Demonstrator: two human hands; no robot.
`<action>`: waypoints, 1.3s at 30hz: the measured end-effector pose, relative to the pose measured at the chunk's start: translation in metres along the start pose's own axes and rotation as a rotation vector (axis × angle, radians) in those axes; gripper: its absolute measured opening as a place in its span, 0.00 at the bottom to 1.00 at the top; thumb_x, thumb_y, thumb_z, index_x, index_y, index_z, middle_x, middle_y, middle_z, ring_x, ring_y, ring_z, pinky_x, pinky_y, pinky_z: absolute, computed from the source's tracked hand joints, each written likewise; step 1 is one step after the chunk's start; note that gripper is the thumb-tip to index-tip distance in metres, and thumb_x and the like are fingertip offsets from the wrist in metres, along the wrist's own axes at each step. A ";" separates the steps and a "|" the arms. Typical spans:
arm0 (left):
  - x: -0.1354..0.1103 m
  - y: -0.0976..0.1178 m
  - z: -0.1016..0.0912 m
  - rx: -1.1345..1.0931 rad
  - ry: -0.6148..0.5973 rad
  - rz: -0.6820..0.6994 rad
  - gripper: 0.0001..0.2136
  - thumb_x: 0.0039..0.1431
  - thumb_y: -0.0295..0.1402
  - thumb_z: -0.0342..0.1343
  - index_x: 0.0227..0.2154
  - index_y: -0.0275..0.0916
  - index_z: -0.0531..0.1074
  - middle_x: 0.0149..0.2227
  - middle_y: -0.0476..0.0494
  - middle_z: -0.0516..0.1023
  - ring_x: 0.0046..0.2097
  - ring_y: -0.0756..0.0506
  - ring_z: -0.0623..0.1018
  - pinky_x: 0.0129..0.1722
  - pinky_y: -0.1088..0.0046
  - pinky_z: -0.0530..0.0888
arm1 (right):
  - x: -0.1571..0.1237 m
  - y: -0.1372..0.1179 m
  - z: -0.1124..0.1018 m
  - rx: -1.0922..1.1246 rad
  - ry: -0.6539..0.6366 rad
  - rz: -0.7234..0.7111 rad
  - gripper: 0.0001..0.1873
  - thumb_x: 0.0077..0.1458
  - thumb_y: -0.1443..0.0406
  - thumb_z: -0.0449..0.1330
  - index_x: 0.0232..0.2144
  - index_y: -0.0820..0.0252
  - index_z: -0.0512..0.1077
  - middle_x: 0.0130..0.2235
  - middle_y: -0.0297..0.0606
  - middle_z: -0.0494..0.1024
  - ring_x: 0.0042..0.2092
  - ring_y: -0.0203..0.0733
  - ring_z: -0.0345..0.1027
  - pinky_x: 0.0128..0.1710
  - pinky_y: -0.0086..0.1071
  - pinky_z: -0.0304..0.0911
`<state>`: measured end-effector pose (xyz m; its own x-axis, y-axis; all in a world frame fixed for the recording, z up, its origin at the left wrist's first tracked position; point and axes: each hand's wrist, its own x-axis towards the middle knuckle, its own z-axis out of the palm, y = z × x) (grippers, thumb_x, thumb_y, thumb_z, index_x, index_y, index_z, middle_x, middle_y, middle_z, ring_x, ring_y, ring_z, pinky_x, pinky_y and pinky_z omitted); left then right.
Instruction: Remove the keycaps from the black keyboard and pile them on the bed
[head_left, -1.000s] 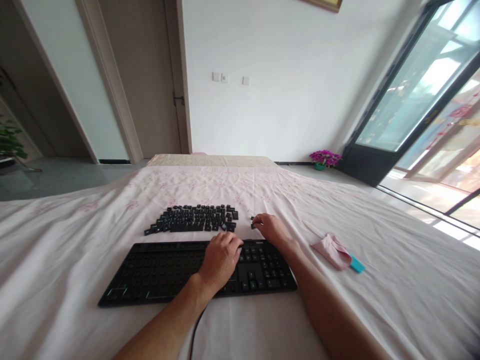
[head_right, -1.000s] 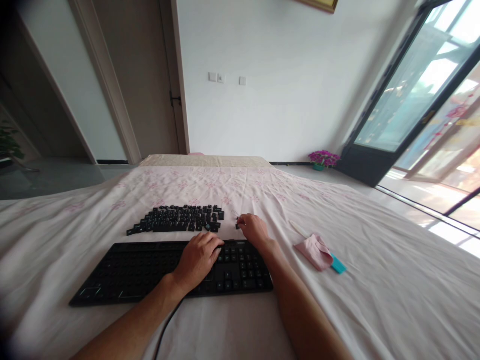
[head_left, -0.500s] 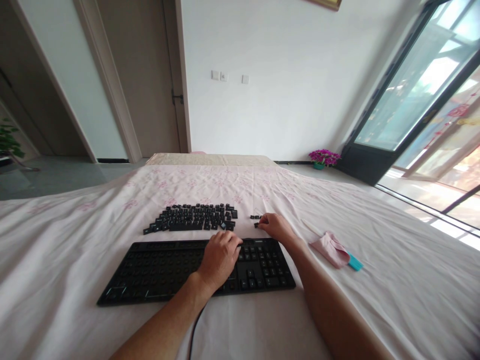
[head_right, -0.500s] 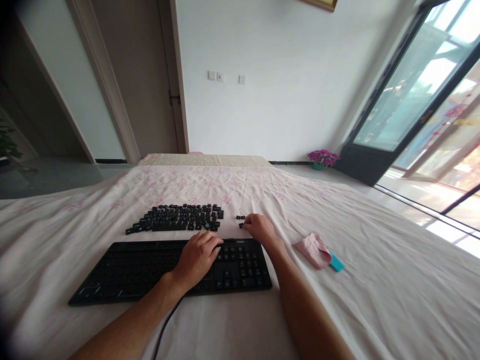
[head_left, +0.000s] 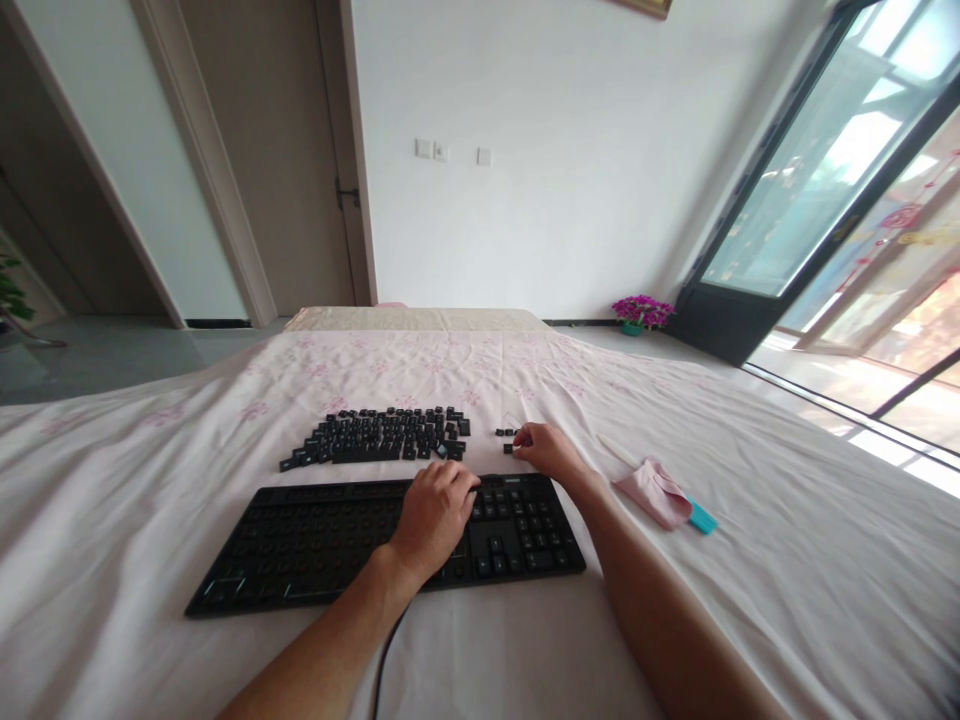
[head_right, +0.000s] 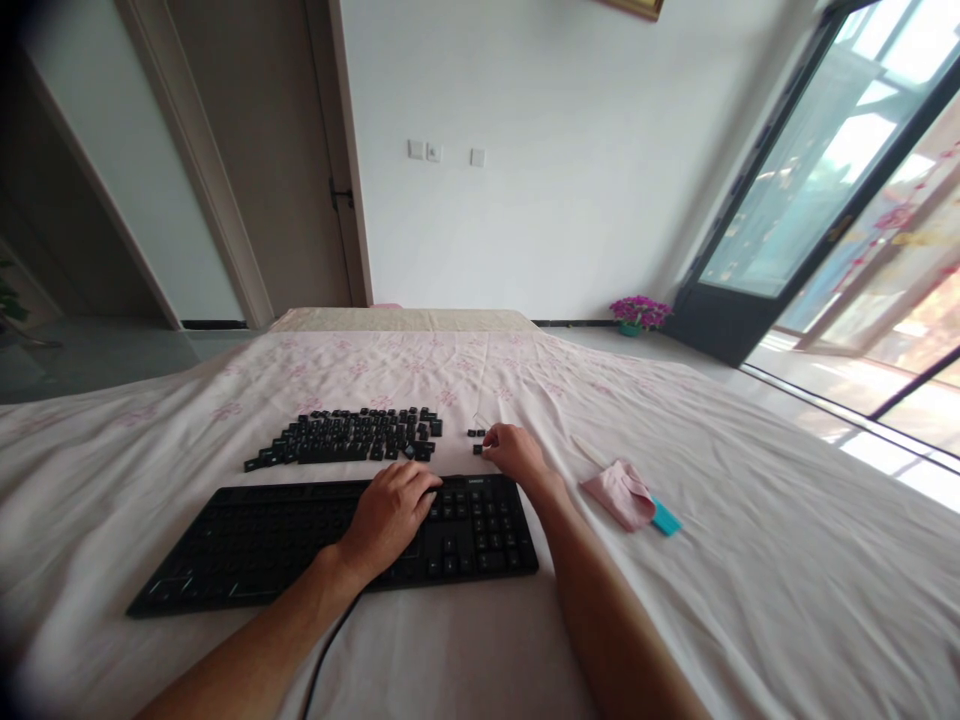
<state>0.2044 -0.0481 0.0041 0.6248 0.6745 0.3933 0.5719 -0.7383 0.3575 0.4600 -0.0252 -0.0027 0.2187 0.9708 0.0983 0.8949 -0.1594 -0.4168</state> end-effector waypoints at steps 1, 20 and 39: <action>0.000 0.000 0.000 0.001 0.002 0.002 0.08 0.59 0.28 0.54 0.39 0.43 0.73 0.41 0.46 0.73 0.45 0.44 0.70 0.49 0.64 0.66 | 0.000 0.000 0.000 0.003 0.003 0.000 0.10 0.44 0.63 0.64 0.32 0.57 0.77 0.31 0.35 0.77 0.33 0.39 0.68 0.30 0.27 0.55; 0.000 -0.001 0.002 0.000 0.004 0.010 0.08 0.58 0.28 0.54 0.39 0.44 0.73 0.41 0.47 0.73 0.45 0.44 0.70 0.49 0.65 0.66 | -0.002 -0.005 0.002 0.013 0.015 -0.016 0.09 0.48 0.62 0.62 0.34 0.53 0.79 0.34 0.35 0.79 0.36 0.42 0.70 0.32 0.28 0.57; 0.000 -0.003 0.004 -0.009 0.017 0.021 0.08 0.58 0.28 0.54 0.39 0.43 0.73 0.41 0.47 0.73 0.45 0.44 0.70 0.48 0.65 0.66 | -0.008 -0.014 -0.002 0.001 -0.006 0.013 0.11 0.51 0.62 0.59 0.35 0.59 0.78 0.35 0.37 0.80 0.37 0.41 0.70 0.32 0.27 0.56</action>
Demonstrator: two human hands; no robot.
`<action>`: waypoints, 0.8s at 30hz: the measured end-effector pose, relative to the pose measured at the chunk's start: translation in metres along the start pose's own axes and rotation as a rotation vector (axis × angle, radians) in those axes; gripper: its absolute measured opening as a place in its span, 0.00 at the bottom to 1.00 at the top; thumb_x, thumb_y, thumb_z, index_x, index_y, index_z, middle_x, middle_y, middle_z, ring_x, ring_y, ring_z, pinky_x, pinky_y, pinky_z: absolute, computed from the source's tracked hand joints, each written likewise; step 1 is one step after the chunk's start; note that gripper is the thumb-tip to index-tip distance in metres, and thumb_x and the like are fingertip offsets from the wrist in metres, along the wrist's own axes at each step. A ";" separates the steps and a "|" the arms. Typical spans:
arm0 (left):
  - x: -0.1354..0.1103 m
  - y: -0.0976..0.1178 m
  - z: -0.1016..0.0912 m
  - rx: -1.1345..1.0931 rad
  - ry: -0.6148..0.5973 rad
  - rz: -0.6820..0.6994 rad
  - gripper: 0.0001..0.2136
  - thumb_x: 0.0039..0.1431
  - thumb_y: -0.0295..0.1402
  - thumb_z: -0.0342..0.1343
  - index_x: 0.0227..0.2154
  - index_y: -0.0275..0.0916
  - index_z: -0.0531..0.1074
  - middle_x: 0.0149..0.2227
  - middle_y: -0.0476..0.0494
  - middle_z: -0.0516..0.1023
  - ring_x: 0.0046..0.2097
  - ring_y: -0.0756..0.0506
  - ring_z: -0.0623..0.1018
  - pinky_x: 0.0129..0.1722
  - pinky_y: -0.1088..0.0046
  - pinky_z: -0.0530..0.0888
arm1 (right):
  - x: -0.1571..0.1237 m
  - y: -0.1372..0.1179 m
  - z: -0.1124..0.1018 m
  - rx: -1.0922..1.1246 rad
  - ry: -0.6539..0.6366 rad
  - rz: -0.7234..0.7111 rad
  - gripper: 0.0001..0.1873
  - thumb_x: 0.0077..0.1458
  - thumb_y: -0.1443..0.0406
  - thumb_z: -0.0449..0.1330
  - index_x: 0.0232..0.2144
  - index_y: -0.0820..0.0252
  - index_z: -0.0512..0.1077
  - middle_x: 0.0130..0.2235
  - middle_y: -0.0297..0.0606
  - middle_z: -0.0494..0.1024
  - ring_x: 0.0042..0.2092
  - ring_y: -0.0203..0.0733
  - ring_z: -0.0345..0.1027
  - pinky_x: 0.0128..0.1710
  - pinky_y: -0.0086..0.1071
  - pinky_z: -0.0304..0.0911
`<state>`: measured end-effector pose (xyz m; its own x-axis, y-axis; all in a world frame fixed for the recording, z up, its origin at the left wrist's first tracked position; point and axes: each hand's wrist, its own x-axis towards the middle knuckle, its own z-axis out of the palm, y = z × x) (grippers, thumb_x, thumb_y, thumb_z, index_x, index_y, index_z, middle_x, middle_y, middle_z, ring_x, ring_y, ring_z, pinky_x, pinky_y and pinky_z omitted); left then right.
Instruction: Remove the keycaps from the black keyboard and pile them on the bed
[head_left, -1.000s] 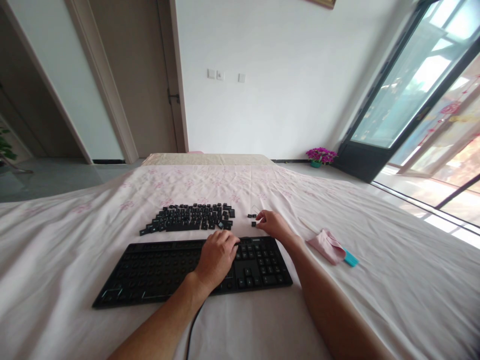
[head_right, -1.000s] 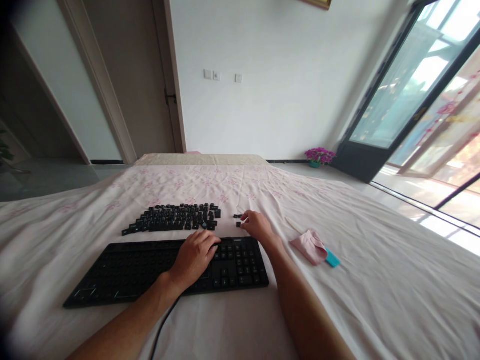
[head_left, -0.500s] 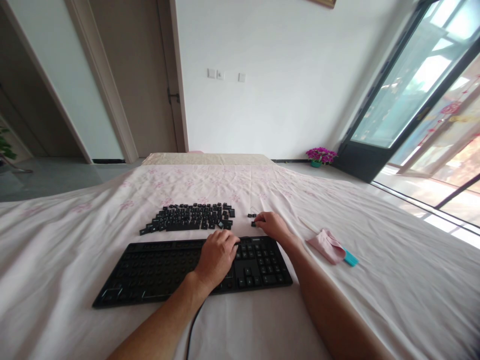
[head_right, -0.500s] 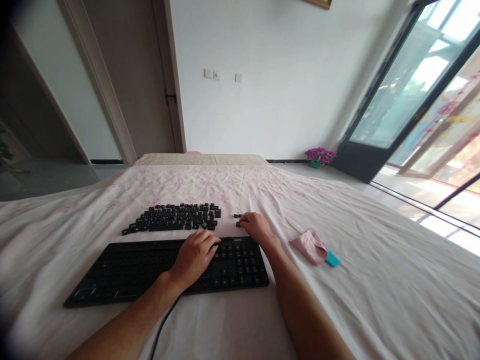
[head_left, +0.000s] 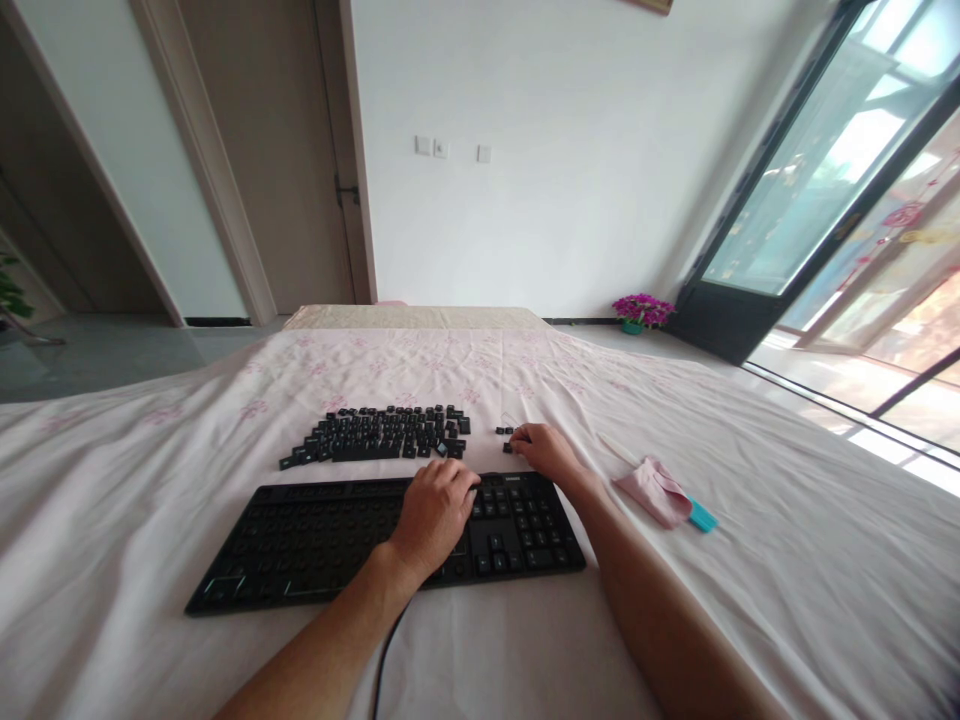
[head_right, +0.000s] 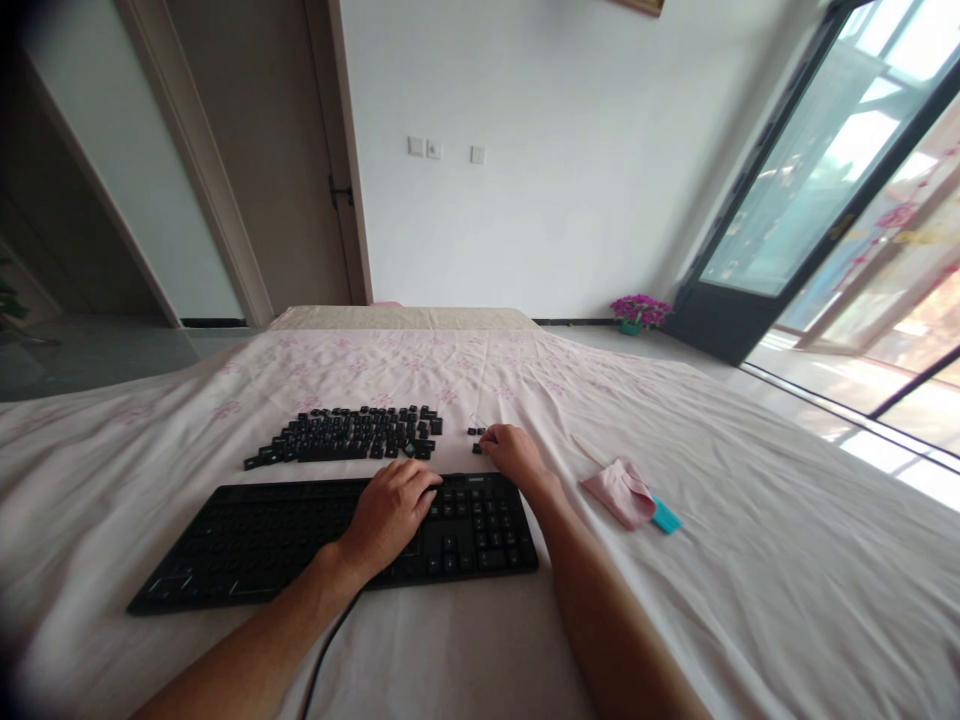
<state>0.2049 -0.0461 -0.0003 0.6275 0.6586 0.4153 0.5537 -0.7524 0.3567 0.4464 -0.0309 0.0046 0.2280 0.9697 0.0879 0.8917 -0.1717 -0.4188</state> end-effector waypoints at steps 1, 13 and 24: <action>0.000 0.000 0.000 0.000 0.001 0.001 0.08 0.58 0.28 0.54 0.39 0.43 0.73 0.41 0.47 0.73 0.45 0.44 0.70 0.48 0.65 0.66 | 0.000 0.000 0.000 -0.001 -0.002 0.002 0.11 0.52 0.62 0.59 0.35 0.59 0.78 0.35 0.37 0.80 0.36 0.40 0.70 0.31 0.27 0.56; -0.001 0.000 0.000 0.002 0.008 0.008 0.07 0.58 0.27 0.54 0.39 0.43 0.73 0.41 0.47 0.73 0.44 0.44 0.70 0.47 0.64 0.66 | -0.001 -0.003 0.000 -0.005 0.016 0.009 0.11 0.53 0.60 0.58 0.32 0.59 0.78 0.32 0.37 0.79 0.33 0.39 0.69 0.29 0.27 0.53; -0.001 0.000 -0.002 0.011 0.004 0.003 0.07 0.58 0.28 0.54 0.39 0.43 0.72 0.41 0.47 0.73 0.44 0.44 0.70 0.47 0.64 0.66 | 0.007 -0.014 0.009 -0.024 0.067 0.029 0.11 0.54 0.59 0.58 0.33 0.57 0.78 0.35 0.38 0.79 0.35 0.40 0.69 0.31 0.27 0.53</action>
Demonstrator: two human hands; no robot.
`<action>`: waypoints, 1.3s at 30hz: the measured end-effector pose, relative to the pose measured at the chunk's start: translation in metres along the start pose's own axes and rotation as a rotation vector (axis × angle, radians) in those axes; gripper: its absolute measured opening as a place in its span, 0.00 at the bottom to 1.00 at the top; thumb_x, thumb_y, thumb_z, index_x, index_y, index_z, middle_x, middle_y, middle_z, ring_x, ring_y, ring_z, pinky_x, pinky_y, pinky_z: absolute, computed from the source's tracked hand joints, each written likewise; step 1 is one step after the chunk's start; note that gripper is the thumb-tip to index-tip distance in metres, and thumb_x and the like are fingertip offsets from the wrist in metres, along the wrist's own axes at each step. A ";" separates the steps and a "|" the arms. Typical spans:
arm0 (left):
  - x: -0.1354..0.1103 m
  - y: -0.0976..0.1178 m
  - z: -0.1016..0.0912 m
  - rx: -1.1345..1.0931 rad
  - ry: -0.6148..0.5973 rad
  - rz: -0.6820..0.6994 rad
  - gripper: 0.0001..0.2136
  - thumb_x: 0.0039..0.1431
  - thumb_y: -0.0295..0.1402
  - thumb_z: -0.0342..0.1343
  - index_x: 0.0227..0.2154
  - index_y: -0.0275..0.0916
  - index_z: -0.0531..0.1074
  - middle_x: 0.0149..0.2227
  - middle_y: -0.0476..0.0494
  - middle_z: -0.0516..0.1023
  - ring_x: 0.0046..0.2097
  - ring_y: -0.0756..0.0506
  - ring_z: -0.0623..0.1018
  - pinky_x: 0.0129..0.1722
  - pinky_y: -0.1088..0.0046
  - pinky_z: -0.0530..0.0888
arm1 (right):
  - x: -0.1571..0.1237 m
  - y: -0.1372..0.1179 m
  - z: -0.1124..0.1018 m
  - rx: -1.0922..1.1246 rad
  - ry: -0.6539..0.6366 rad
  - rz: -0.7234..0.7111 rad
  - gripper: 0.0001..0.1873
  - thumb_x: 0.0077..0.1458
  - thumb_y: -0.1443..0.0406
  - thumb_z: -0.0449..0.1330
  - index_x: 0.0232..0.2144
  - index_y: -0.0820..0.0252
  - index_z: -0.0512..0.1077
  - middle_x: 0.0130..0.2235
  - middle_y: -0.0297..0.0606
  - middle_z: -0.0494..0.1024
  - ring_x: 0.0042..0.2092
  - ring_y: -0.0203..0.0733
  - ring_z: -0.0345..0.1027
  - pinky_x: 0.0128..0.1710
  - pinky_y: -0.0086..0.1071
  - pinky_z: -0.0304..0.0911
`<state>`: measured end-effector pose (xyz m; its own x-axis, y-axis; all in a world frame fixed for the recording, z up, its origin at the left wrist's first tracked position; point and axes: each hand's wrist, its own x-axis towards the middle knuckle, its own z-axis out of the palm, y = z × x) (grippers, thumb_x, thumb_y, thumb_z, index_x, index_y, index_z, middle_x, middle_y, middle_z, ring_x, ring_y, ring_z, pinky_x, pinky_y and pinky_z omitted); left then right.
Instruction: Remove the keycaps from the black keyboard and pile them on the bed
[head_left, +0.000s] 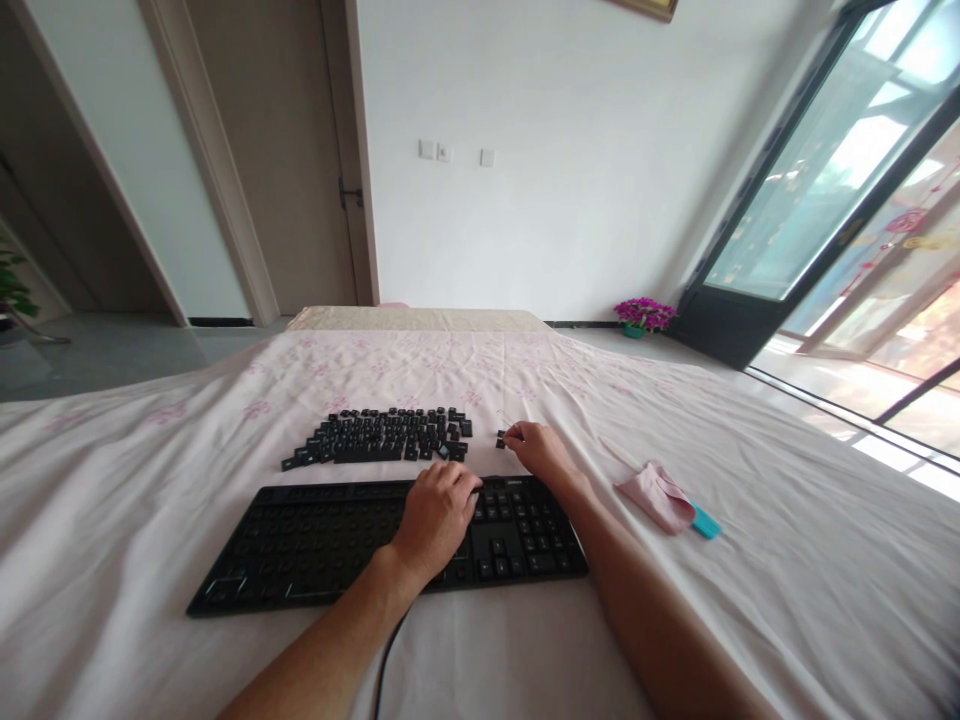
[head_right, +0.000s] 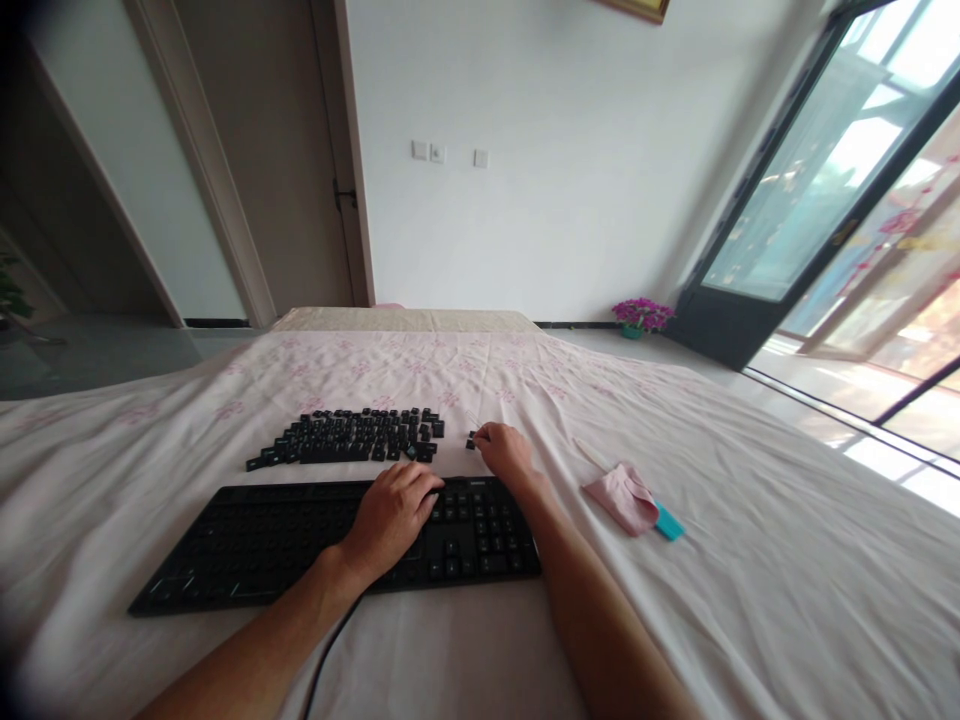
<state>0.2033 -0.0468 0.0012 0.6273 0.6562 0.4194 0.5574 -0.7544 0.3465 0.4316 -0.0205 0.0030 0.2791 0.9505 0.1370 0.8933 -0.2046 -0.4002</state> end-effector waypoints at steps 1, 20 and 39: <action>0.000 0.000 0.000 0.001 0.000 -0.001 0.07 0.58 0.28 0.54 0.38 0.43 0.72 0.41 0.46 0.73 0.44 0.44 0.70 0.47 0.64 0.66 | 0.001 0.000 0.002 -0.003 -0.001 0.002 0.11 0.53 0.60 0.58 0.33 0.57 0.78 0.35 0.38 0.79 0.36 0.40 0.70 0.31 0.27 0.54; 0.001 0.001 0.000 -0.017 -0.002 -0.011 0.07 0.57 0.27 0.55 0.38 0.42 0.73 0.40 0.45 0.73 0.44 0.44 0.71 0.47 0.63 0.67 | -0.004 -0.014 -0.011 -0.018 0.105 0.021 0.23 0.63 0.55 0.45 0.32 0.61 0.76 0.34 0.44 0.78 0.37 0.42 0.70 0.33 0.29 0.54; 0.001 -0.013 0.000 -0.352 0.097 -0.142 0.10 0.57 0.24 0.51 0.36 0.42 0.75 0.39 0.47 0.75 0.44 0.47 0.74 0.47 0.69 0.70 | -0.054 -0.056 -0.044 0.583 -0.291 -0.273 0.14 0.58 0.60 0.51 0.31 0.62 0.73 0.31 0.36 0.77 0.27 0.31 0.67 0.26 0.23 0.59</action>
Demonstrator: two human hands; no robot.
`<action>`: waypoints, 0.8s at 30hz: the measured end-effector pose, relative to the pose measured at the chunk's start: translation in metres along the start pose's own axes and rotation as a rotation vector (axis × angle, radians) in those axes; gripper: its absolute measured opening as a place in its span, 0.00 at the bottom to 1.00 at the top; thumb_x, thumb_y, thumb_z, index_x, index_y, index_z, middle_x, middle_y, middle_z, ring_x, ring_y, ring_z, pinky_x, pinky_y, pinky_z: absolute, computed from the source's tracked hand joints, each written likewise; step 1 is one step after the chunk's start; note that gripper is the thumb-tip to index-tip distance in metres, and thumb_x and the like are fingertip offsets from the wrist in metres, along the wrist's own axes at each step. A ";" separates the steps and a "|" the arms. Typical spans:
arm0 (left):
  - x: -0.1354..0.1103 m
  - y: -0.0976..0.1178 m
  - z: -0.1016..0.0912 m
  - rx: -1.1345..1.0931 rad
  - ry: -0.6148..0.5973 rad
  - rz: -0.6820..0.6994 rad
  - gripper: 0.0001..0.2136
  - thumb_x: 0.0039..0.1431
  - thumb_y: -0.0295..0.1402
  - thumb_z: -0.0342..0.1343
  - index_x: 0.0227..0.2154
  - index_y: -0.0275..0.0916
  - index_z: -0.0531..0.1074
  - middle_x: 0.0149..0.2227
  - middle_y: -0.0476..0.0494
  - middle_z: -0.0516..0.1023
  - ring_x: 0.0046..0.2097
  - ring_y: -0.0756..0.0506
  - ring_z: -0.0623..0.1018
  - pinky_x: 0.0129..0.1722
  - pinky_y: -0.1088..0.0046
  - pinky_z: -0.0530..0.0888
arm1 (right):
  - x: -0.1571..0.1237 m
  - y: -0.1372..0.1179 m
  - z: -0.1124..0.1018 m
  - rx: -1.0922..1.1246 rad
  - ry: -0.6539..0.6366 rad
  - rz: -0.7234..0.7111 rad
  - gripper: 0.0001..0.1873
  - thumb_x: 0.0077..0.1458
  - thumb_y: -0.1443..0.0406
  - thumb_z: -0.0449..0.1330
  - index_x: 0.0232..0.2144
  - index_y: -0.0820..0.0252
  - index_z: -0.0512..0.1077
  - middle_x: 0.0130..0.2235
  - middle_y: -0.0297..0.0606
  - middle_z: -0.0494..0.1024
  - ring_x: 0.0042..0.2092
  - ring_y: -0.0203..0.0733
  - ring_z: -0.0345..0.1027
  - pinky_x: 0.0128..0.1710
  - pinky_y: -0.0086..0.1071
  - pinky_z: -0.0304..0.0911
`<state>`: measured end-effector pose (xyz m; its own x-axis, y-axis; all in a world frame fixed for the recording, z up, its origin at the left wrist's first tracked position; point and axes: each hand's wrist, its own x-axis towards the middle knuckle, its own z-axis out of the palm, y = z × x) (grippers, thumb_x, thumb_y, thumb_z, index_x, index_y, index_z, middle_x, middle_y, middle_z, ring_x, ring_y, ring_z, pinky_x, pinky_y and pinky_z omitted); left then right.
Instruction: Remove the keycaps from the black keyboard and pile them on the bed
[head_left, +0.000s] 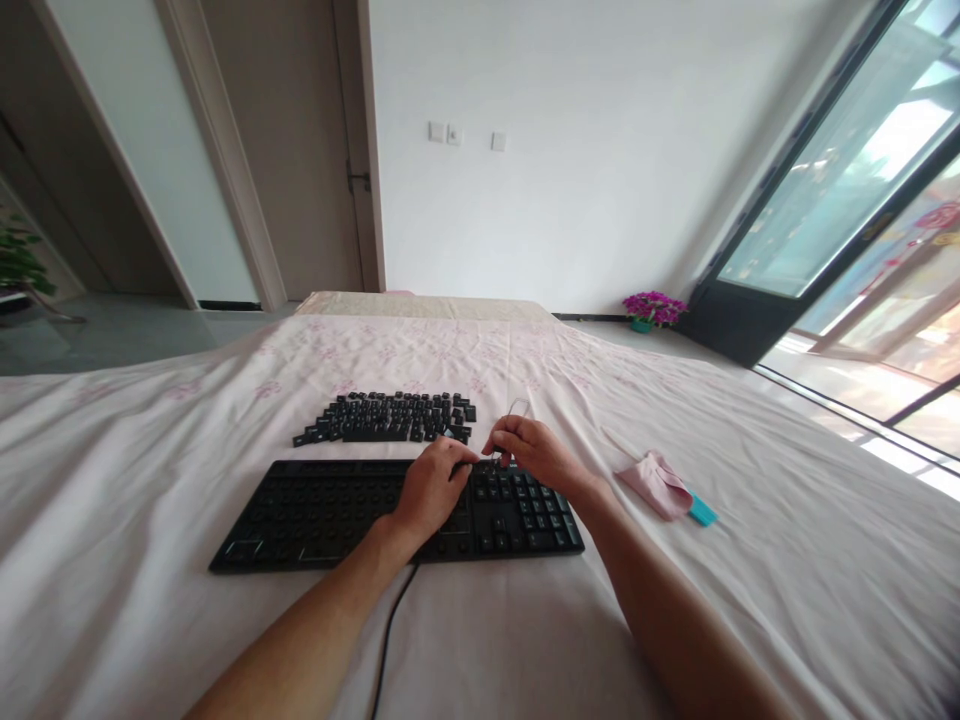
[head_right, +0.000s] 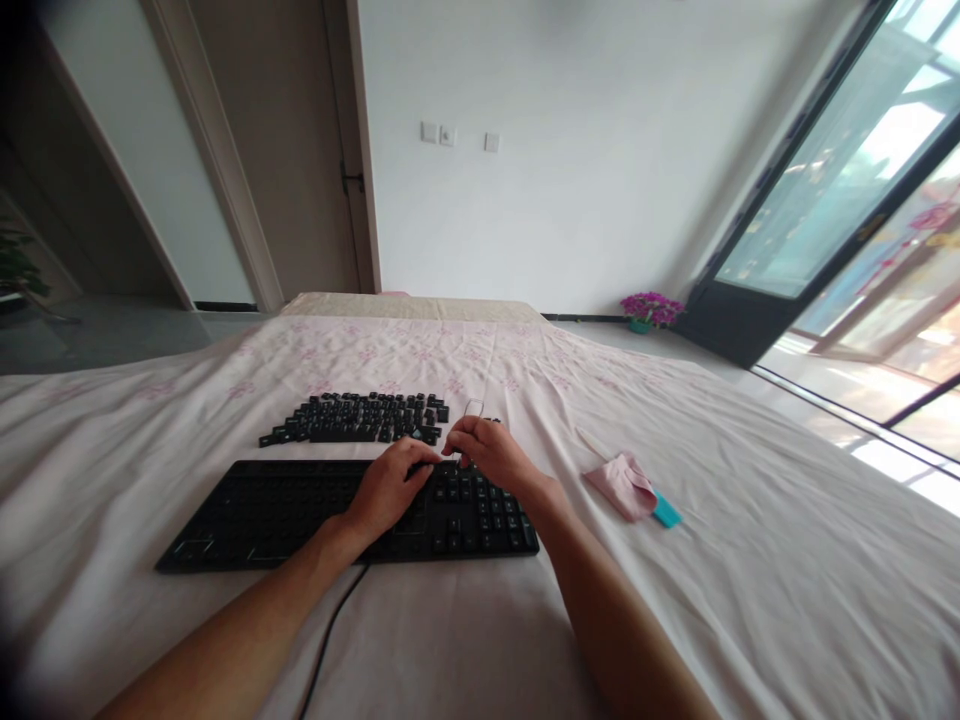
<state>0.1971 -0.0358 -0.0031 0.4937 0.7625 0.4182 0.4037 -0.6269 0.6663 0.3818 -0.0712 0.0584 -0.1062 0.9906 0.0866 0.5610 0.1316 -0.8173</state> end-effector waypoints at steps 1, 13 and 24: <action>0.000 0.000 0.000 0.005 -0.005 -0.002 0.10 0.57 0.24 0.52 0.36 0.42 0.75 0.38 0.47 0.75 0.43 0.47 0.74 0.47 0.69 0.70 | -0.001 -0.002 -0.001 -0.016 -0.007 -0.012 0.14 0.58 0.61 0.51 0.30 0.62 0.73 0.30 0.35 0.77 0.27 0.31 0.66 0.27 0.23 0.60; -0.001 0.002 -0.001 0.083 -0.063 0.061 0.08 0.55 0.27 0.57 0.34 0.45 0.77 0.38 0.48 0.76 0.42 0.46 0.73 0.45 0.68 0.69 | -0.011 0.002 0.008 -0.054 -0.066 -0.098 0.15 0.60 0.60 0.51 0.30 0.60 0.74 0.30 0.33 0.76 0.27 0.32 0.66 0.31 0.25 0.62; 0.007 0.012 0.003 0.158 -0.143 0.080 0.03 0.54 0.33 0.59 0.30 0.46 0.78 0.37 0.49 0.75 0.41 0.46 0.72 0.42 0.70 0.67 | -0.028 0.024 0.027 -0.085 0.123 -0.247 0.19 0.64 0.59 0.46 0.28 0.59 0.72 0.32 0.36 0.74 0.34 0.36 0.68 0.40 0.29 0.63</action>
<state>0.2081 -0.0380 0.0057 0.6286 0.6859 0.3666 0.4689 -0.7103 0.5250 0.3760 -0.0969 0.0207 -0.1507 0.9245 0.3502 0.5975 0.3674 -0.7128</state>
